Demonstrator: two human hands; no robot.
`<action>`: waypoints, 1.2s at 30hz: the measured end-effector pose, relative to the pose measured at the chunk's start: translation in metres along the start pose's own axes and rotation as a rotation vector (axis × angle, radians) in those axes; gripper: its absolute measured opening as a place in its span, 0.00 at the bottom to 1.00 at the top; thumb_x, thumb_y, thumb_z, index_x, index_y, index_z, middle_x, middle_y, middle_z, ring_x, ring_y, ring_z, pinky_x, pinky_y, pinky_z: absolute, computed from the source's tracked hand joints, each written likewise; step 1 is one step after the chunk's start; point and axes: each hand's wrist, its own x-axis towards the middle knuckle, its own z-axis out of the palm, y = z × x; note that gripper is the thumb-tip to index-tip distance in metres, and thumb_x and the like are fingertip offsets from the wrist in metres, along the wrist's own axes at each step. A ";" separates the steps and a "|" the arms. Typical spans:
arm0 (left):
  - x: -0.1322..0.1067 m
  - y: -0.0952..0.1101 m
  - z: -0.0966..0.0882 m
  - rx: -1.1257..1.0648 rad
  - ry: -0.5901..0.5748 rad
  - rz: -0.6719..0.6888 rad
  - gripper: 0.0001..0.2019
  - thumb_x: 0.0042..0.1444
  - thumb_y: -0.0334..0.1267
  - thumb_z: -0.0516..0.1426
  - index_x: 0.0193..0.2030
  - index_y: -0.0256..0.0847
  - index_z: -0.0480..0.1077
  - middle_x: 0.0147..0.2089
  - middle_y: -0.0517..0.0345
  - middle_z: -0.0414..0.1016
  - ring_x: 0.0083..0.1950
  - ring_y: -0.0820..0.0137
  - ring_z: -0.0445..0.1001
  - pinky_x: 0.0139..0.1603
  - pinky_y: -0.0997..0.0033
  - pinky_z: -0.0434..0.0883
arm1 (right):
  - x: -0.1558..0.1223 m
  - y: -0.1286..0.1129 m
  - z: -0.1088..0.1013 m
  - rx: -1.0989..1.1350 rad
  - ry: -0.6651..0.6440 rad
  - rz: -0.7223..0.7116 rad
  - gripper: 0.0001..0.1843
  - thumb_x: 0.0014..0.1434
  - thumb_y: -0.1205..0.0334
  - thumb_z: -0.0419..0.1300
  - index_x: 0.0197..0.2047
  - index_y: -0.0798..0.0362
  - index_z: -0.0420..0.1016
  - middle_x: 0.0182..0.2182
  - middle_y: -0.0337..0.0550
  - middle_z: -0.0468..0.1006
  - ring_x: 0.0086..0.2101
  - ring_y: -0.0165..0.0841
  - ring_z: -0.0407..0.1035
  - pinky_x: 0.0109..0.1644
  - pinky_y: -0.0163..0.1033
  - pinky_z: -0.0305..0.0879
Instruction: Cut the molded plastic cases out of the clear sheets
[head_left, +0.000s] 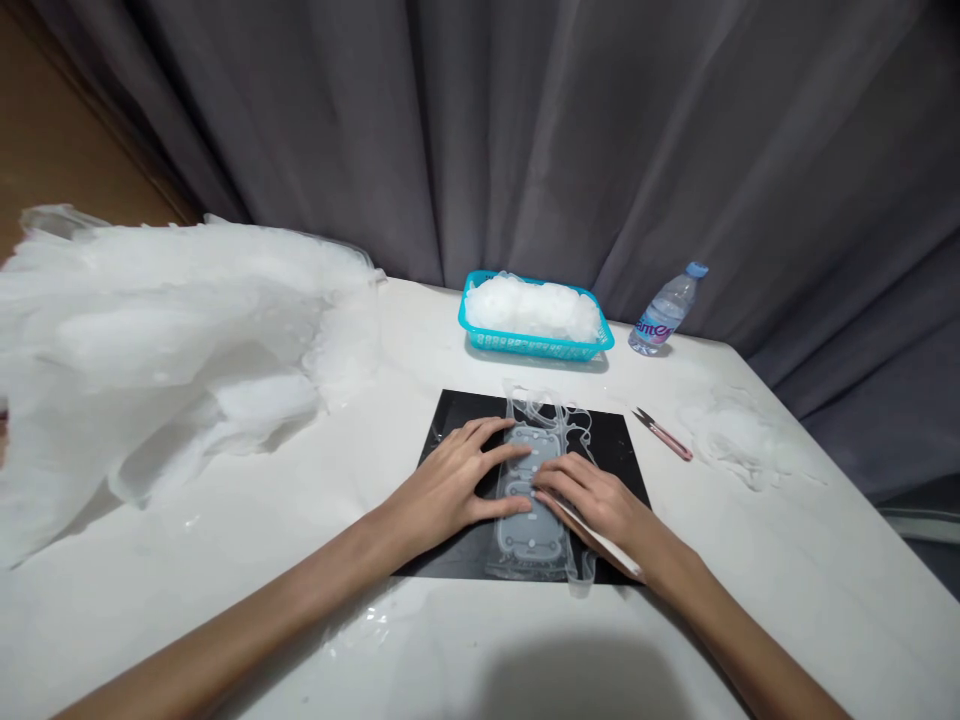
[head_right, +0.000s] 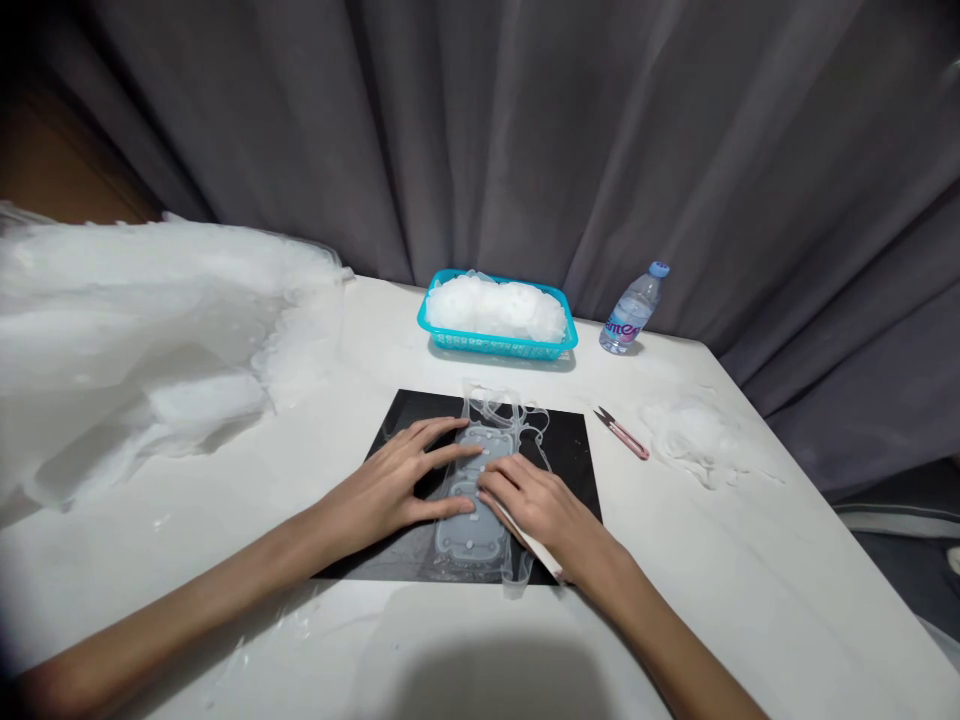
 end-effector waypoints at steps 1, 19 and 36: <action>-0.002 0.002 0.001 0.005 0.031 -0.038 0.32 0.61 0.63 0.61 0.65 0.47 0.71 0.68 0.45 0.68 0.67 0.49 0.67 0.66 0.44 0.67 | 0.000 0.003 0.004 -0.033 0.019 0.003 0.16 0.77 0.58 0.48 0.60 0.51 0.71 0.51 0.53 0.77 0.51 0.41 0.75 0.53 0.46 0.76; -0.007 0.016 0.006 -0.286 -0.060 -0.416 0.22 0.62 0.58 0.59 0.26 0.43 0.71 0.28 0.59 0.74 0.35 0.62 0.71 0.37 0.66 0.63 | 0.023 0.046 -0.054 0.243 0.568 0.588 0.16 0.70 0.51 0.56 0.40 0.53 0.77 0.36 0.46 0.80 0.38 0.40 0.74 0.44 0.43 0.70; -0.001 0.017 0.003 -0.862 -0.001 -0.421 0.21 0.62 0.52 0.63 0.54 0.41 0.76 0.36 0.57 0.80 0.37 0.66 0.77 0.41 0.67 0.70 | 0.007 -0.011 -0.044 0.480 0.237 0.230 0.26 0.78 0.51 0.44 0.47 0.47 0.84 0.49 0.48 0.74 0.54 0.41 0.68 0.64 0.51 0.62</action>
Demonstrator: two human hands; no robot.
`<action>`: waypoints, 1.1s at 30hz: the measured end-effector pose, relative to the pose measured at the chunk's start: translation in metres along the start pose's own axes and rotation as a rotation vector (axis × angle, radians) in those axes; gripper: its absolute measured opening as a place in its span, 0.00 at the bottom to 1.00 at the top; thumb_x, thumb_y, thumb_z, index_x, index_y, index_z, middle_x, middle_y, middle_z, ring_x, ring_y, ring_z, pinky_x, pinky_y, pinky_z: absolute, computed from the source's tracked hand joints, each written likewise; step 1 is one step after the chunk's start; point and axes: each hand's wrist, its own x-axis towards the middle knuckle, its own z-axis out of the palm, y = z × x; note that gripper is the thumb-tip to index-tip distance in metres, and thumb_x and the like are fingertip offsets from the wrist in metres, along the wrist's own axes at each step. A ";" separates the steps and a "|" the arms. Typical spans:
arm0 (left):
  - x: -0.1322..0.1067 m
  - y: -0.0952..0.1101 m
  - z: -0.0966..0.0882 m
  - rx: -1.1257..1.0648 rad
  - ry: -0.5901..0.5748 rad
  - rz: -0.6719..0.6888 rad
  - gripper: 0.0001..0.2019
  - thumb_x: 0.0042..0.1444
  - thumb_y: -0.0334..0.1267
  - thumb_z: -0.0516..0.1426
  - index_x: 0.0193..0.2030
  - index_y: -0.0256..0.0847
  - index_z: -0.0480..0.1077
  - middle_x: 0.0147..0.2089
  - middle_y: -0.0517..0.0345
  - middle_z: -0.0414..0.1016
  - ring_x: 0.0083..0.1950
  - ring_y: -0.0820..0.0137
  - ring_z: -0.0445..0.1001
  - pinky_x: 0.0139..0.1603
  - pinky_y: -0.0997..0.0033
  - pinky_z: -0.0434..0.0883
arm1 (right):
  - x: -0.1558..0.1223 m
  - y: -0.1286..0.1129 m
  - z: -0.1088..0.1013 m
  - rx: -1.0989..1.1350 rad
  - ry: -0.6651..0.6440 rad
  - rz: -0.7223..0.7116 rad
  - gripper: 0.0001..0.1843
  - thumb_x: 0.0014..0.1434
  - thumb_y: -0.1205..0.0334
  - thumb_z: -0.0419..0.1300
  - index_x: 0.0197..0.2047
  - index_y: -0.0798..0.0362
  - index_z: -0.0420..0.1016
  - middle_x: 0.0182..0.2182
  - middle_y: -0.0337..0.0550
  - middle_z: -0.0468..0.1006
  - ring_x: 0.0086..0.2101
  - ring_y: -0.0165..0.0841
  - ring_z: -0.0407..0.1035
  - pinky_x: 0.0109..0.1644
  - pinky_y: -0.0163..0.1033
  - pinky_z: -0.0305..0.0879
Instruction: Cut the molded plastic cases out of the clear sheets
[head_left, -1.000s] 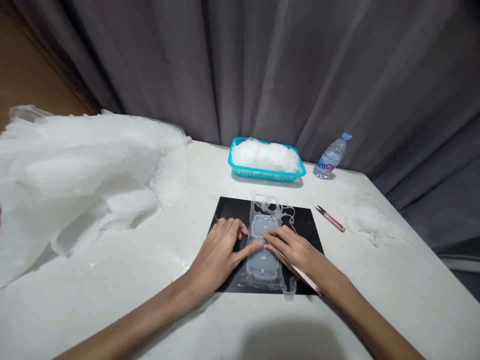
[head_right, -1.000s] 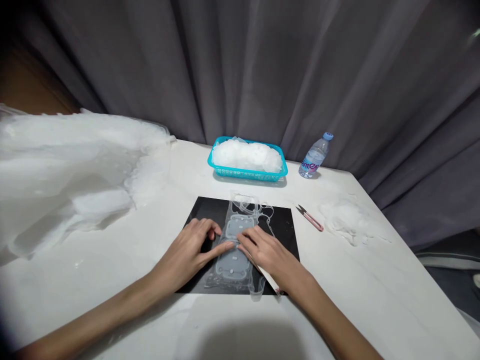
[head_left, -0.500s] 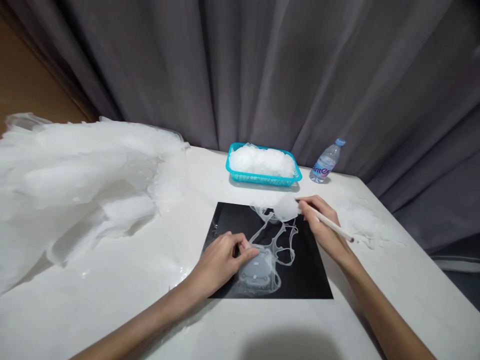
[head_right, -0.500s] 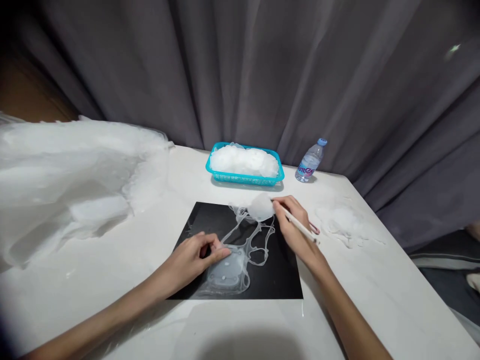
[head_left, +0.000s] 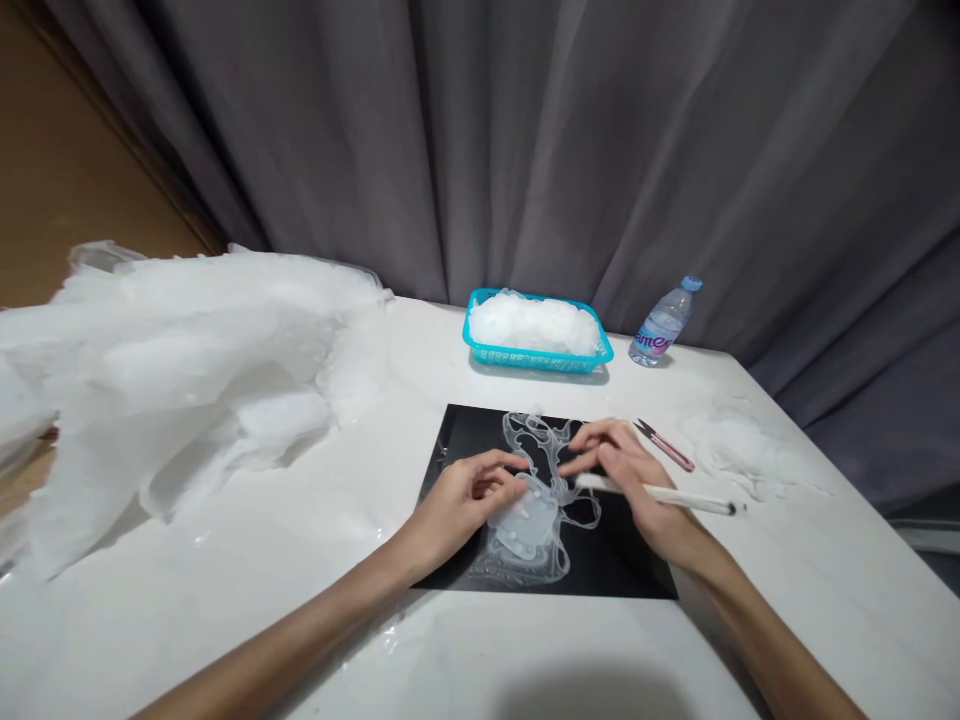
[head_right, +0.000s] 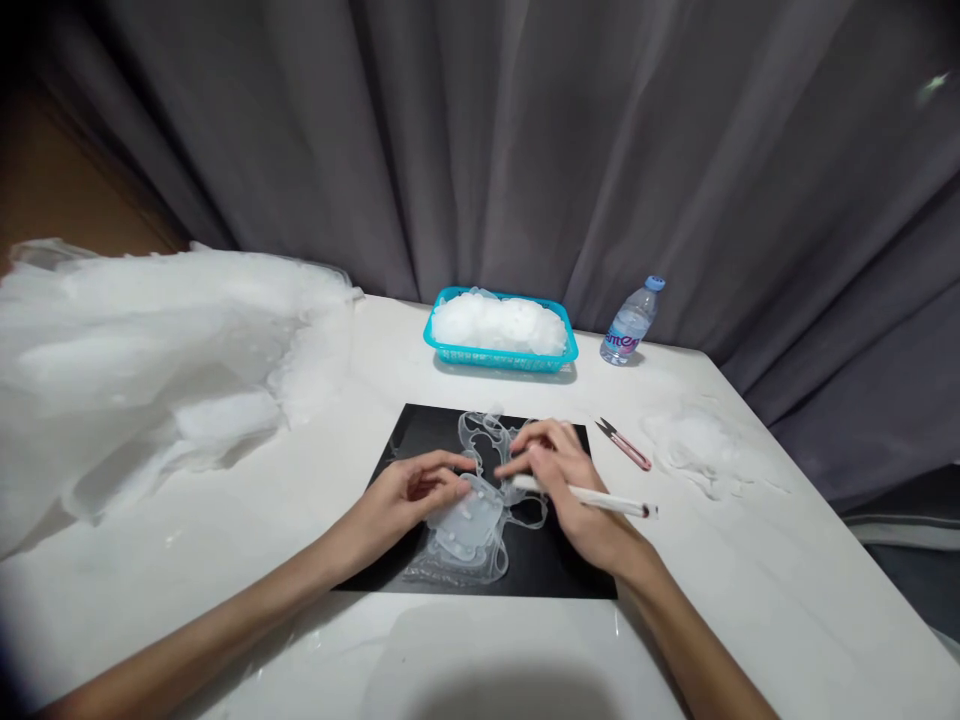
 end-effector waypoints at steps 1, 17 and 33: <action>-0.001 0.000 0.000 0.014 -0.008 0.022 0.20 0.63 0.51 0.63 0.55 0.41 0.76 0.38 0.57 0.81 0.40 0.65 0.77 0.44 0.66 0.71 | 0.003 0.004 0.000 -0.019 0.065 0.023 0.26 0.78 0.51 0.43 0.48 0.47 0.83 0.50 0.48 0.74 0.54 0.41 0.67 0.64 0.51 0.61; -0.035 -0.002 0.016 1.003 0.180 1.015 0.07 0.69 0.24 0.52 0.46 0.35 0.70 0.32 0.53 0.76 0.33 0.65 0.75 0.37 0.65 0.75 | 0.024 0.039 0.040 -0.290 0.137 0.156 0.15 0.72 0.62 0.54 0.32 0.52 0.74 0.34 0.44 0.79 0.37 0.38 0.72 0.44 0.41 0.66; -0.024 0.015 -0.017 -0.136 -0.017 0.097 0.12 0.72 0.48 0.55 0.44 0.42 0.64 0.34 0.60 0.78 0.36 0.70 0.75 0.39 0.71 0.69 | -0.005 0.015 0.017 -0.479 -0.029 -0.108 0.07 0.71 0.55 0.61 0.44 0.49 0.69 0.39 0.44 0.75 0.42 0.42 0.69 0.46 0.47 0.68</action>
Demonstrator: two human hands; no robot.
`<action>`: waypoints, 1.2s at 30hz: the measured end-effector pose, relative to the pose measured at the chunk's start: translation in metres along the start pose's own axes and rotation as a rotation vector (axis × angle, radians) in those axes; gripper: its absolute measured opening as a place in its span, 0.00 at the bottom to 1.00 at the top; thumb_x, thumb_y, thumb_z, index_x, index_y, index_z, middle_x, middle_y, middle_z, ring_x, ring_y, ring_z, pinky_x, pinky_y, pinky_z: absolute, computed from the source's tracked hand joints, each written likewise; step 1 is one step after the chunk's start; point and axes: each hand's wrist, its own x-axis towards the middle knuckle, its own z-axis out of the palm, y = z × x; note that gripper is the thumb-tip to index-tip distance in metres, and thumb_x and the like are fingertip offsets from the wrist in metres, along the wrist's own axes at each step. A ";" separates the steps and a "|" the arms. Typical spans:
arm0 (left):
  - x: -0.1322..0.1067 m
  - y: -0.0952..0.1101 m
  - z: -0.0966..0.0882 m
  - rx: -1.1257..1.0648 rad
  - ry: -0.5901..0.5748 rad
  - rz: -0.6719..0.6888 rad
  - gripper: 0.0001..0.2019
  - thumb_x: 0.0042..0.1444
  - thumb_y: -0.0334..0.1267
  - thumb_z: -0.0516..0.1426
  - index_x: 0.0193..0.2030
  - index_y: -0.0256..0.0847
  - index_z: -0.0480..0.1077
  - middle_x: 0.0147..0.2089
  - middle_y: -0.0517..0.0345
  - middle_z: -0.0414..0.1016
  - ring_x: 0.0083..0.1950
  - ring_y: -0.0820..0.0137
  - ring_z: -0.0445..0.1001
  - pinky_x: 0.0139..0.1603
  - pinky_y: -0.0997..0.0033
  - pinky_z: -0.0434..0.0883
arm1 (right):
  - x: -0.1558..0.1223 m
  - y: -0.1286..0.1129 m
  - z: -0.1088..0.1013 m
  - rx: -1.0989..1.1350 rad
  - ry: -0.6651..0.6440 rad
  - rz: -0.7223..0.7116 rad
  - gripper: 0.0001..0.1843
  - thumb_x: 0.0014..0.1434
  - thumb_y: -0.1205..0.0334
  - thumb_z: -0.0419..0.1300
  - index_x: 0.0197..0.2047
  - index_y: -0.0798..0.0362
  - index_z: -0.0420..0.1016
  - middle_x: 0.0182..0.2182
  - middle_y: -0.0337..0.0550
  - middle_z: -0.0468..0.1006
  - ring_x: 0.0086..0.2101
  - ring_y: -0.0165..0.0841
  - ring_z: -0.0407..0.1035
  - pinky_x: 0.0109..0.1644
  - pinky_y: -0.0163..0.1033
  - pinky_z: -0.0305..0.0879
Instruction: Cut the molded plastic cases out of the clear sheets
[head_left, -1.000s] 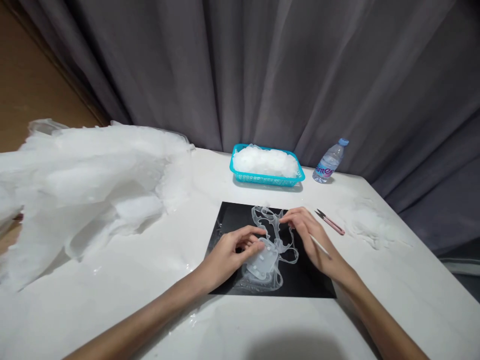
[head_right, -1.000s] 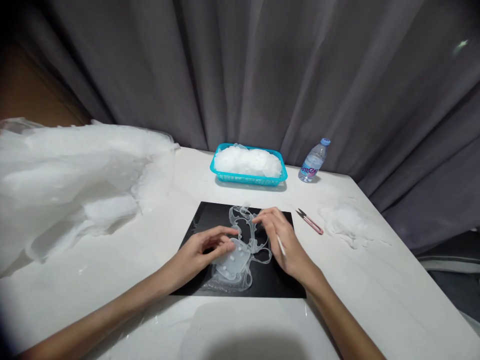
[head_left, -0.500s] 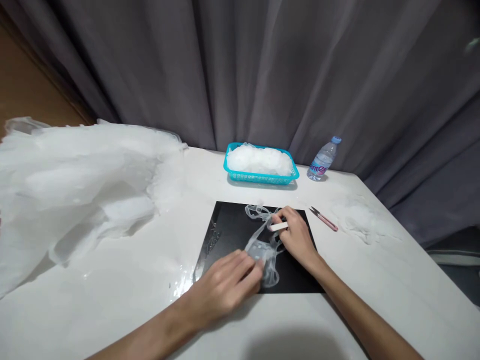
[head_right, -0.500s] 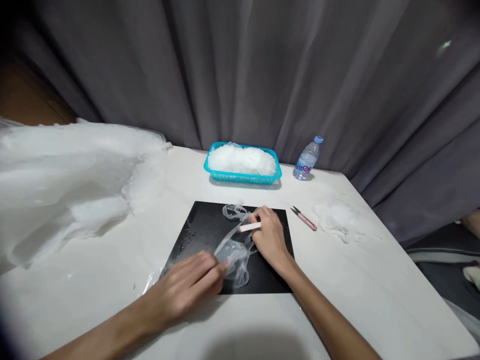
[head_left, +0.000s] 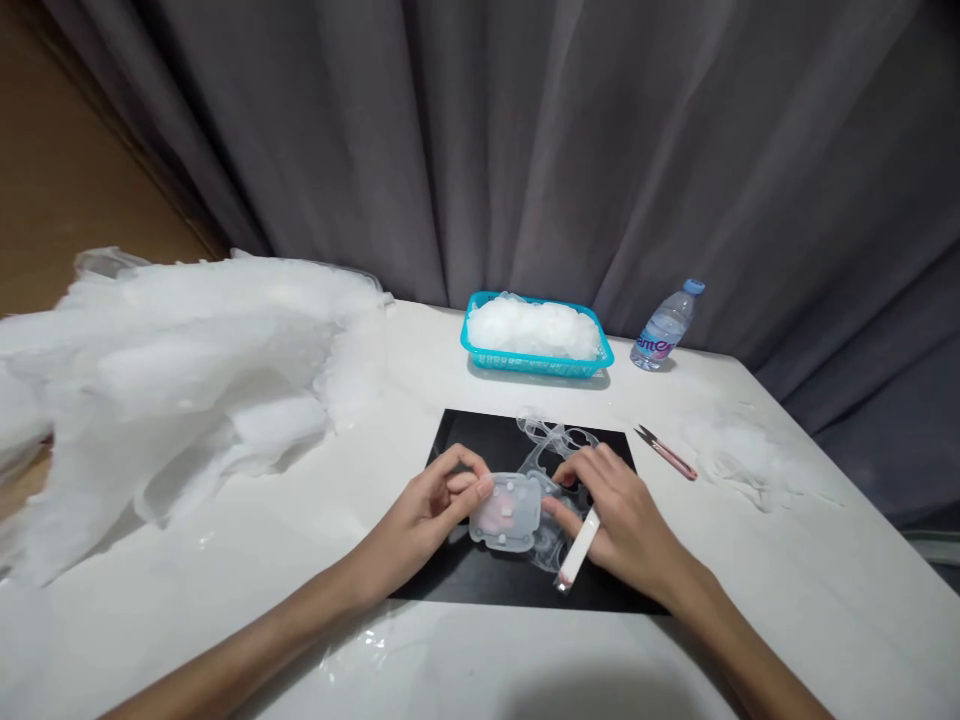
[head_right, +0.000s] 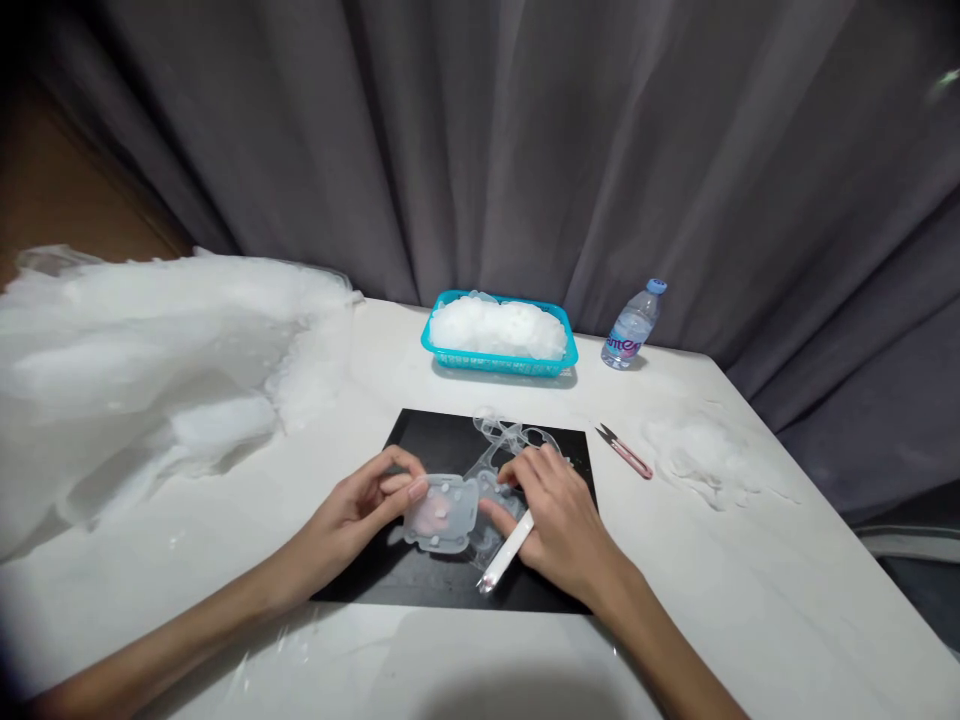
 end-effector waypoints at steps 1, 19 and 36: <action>0.000 -0.002 -0.001 -0.002 0.007 -0.003 0.12 0.72 0.49 0.55 0.44 0.43 0.64 0.33 0.60 0.78 0.36 0.70 0.74 0.40 0.71 0.68 | -0.001 -0.003 0.002 -0.016 -0.044 -0.002 0.10 0.69 0.54 0.63 0.45 0.49 0.69 0.41 0.45 0.75 0.43 0.43 0.69 0.47 0.49 0.68; 0.192 0.063 -0.070 0.557 0.498 0.460 0.11 0.65 0.46 0.57 0.45 0.41 0.65 0.49 0.48 0.74 0.56 0.58 0.70 0.63 0.52 0.64 | 0.001 0.002 0.001 0.124 -0.224 0.029 0.18 0.62 0.54 0.71 0.52 0.45 0.72 0.47 0.42 0.76 0.48 0.42 0.70 0.55 0.48 0.72; -0.017 -0.011 0.008 1.122 -0.296 0.577 0.25 0.69 0.44 0.60 0.69 0.39 0.68 0.65 0.44 0.77 0.61 0.53 0.78 0.63 0.52 0.74 | -0.025 -0.023 -0.013 0.537 -0.083 0.226 0.11 0.75 0.56 0.55 0.40 0.48 0.74 0.37 0.39 0.75 0.38 0.33 0.73 0.45 0.37 0.69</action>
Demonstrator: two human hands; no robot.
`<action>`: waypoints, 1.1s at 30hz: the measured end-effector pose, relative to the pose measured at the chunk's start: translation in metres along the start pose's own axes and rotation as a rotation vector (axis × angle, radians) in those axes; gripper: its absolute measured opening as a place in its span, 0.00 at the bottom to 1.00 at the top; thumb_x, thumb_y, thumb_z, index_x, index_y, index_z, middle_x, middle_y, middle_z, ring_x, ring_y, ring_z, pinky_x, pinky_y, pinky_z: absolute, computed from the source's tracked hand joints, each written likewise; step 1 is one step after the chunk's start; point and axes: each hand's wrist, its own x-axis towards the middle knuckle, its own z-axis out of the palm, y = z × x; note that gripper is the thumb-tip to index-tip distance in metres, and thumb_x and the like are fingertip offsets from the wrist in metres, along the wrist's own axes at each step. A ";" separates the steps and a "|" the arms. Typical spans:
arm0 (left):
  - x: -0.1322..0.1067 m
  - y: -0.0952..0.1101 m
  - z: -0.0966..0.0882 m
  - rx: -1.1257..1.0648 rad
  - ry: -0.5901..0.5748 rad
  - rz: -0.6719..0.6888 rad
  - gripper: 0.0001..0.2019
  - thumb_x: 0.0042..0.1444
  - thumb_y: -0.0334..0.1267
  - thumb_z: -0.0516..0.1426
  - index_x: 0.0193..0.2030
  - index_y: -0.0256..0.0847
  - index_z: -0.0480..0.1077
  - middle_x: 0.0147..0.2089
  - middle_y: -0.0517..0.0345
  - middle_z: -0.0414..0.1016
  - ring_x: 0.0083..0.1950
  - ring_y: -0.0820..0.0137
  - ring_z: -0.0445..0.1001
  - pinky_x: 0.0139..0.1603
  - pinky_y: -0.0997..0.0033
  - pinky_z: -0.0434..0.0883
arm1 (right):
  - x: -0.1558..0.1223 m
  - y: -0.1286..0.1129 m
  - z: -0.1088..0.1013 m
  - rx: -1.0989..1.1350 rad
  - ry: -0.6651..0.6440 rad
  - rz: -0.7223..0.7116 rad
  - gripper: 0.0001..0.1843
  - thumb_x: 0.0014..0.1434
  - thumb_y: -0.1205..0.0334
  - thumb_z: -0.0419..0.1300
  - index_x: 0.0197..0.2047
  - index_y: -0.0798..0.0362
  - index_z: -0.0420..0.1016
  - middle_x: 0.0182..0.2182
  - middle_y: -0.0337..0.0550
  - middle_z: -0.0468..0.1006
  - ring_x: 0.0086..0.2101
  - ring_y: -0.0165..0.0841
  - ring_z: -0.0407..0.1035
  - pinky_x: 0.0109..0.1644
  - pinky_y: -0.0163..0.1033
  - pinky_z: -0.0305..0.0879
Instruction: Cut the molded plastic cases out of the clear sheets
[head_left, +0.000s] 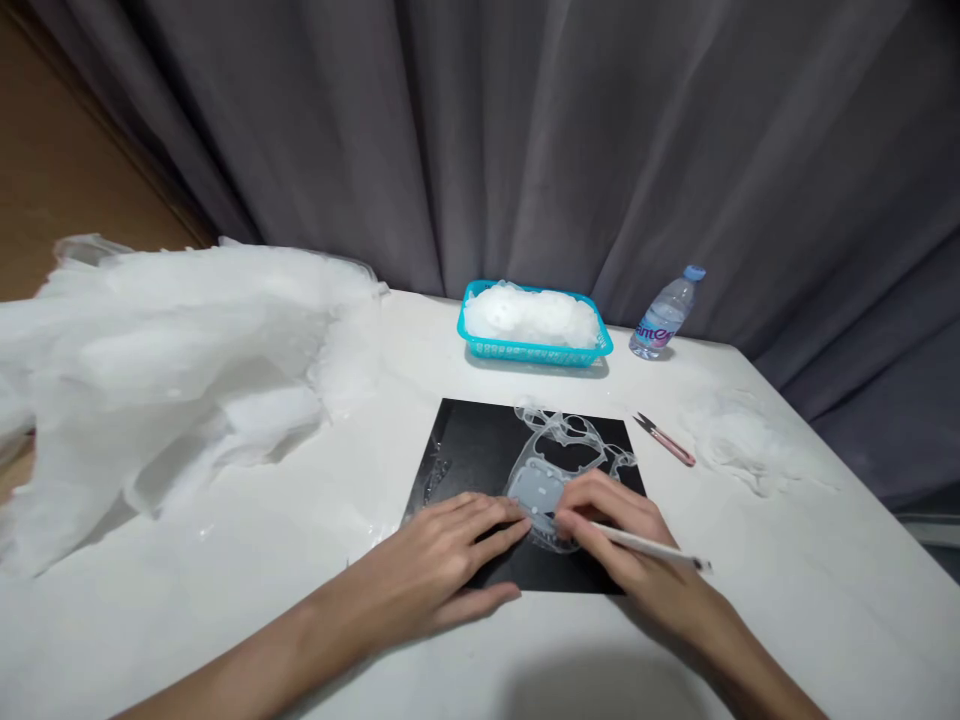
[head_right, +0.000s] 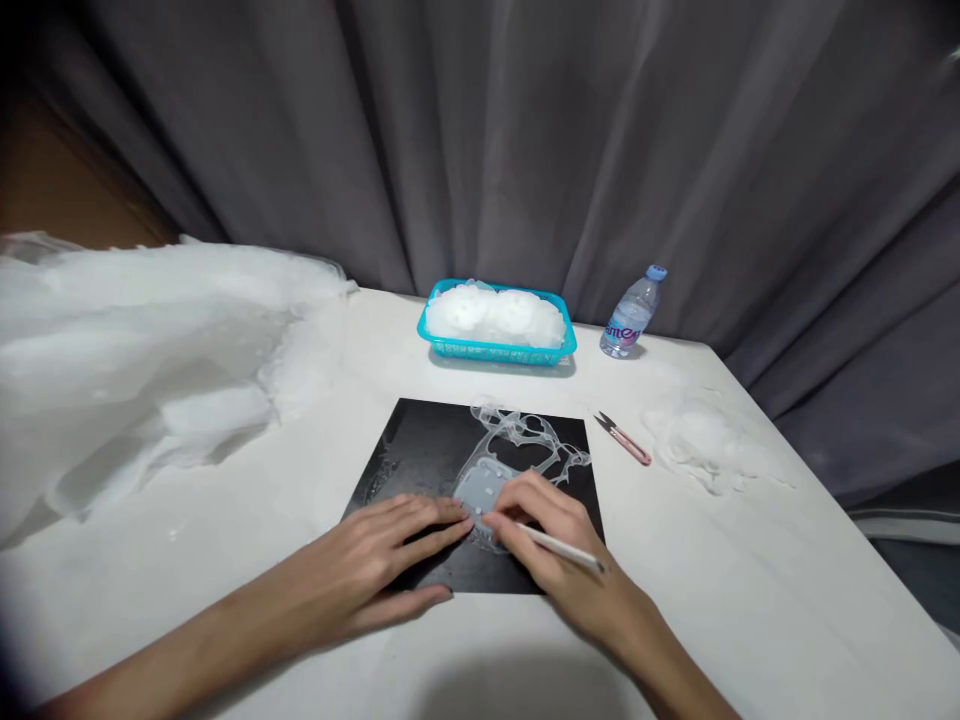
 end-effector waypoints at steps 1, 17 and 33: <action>0.000 0.000 0.000 -0.013 -0.001 -0.012 0.25 0.68 0.45 0.60 0.69 0.39 0.68 0.65 0.44 0.76 0.61 0.53 0.78 0.63 0.52 0.74 | -0.003 -0.001 0.002 0.014 -0.014 0.024 0.09 0.73 0.57 0.58 0.40 0.48 0.74 0.39 0.39 0.76 0.40 0.33 0.73 0.47 0.37 0.69; -0.003 0.005 0.003 -0.005 0.031 -0.042 0.24 0.68 0.48 0.60 0.67 0.44 0.70 0.60 0.46 0.77 0.57 0.54 0.78 0.57 0.56 0.74 | -0.007 0.007 0.027 -0.133 -0.044 -0.111 0.06 0.74 0.66 0.54 0.45 0.49 0.72 0.40 0.41 0.77 0.41 0.34 0.73 0.49 0.39 0.69; -0.004 0.010 0.018 0.183 0.102 0.046 0.19 0.70 0.42 0.54 0.61 0.33 0.73 0.55 0.41 0.82 0.55 0.54 0.80 0.60 0.55 0.72 | -0.012 0.017 0.041 -0.502 0.048 -0.294 0.10 0.75 0.66 0.51 0.54 0.51 0.71 0.44 0.49 0.78 0.45 0.40 0.76 0.50 0.44 0.76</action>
